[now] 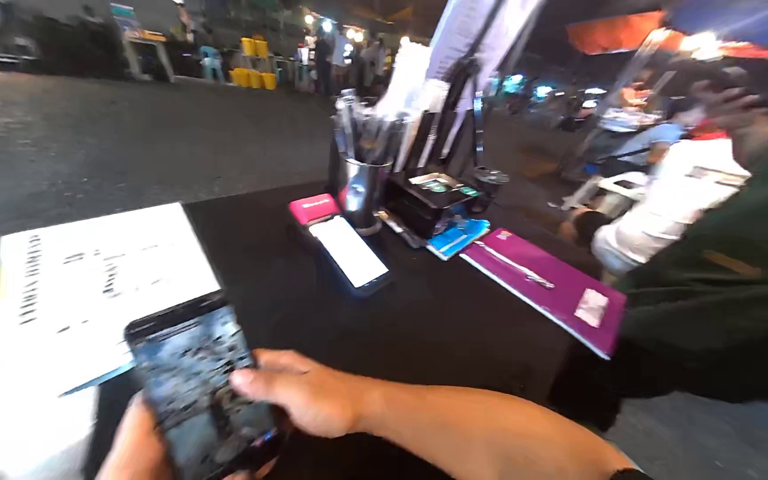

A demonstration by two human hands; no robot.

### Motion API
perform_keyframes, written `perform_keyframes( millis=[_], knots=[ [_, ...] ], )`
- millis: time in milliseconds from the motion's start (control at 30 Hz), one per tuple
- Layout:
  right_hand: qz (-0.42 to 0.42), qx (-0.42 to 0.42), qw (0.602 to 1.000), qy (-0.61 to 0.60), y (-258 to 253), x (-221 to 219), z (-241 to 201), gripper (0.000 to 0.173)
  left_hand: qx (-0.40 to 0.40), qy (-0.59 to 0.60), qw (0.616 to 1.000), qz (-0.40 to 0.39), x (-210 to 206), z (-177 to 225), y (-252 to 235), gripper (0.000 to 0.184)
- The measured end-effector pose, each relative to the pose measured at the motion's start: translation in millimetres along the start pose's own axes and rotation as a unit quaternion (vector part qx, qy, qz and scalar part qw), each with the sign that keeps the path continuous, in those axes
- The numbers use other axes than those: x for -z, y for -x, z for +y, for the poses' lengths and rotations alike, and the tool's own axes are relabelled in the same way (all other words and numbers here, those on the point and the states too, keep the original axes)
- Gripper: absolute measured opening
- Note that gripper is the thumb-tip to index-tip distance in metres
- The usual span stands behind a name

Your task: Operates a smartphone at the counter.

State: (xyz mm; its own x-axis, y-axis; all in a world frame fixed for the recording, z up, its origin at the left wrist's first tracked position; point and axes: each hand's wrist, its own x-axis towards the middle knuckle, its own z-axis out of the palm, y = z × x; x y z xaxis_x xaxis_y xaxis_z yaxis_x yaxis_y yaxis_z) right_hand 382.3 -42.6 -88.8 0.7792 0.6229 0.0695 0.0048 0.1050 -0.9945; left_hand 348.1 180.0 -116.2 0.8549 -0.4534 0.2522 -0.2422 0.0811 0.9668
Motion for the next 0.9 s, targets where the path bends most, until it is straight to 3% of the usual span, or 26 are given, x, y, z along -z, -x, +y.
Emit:
perform_keyframes(
  millis=[233, 667, 900],
  knots=[
    [-0.018, -0.023, 0.999, -0.031, -2, 3, 8, 0.048, 0.036, 0.053, 0.997, 0.041, -8, -5, -4, 0.115],
    [-0.015, -0.056, 0.998, -0.024, -1, 7, 8, 0.053, 0.081, 0.066, 0.994, 0.015, -5, 0, -7, 0.101],
    [-0.016, -0.063, 0.997, -0.031, 0, 8, 9, 0.05, 0.079, 0.067, 0.995, 0.008, -4, 0, -7, 0.103]
  ],
)
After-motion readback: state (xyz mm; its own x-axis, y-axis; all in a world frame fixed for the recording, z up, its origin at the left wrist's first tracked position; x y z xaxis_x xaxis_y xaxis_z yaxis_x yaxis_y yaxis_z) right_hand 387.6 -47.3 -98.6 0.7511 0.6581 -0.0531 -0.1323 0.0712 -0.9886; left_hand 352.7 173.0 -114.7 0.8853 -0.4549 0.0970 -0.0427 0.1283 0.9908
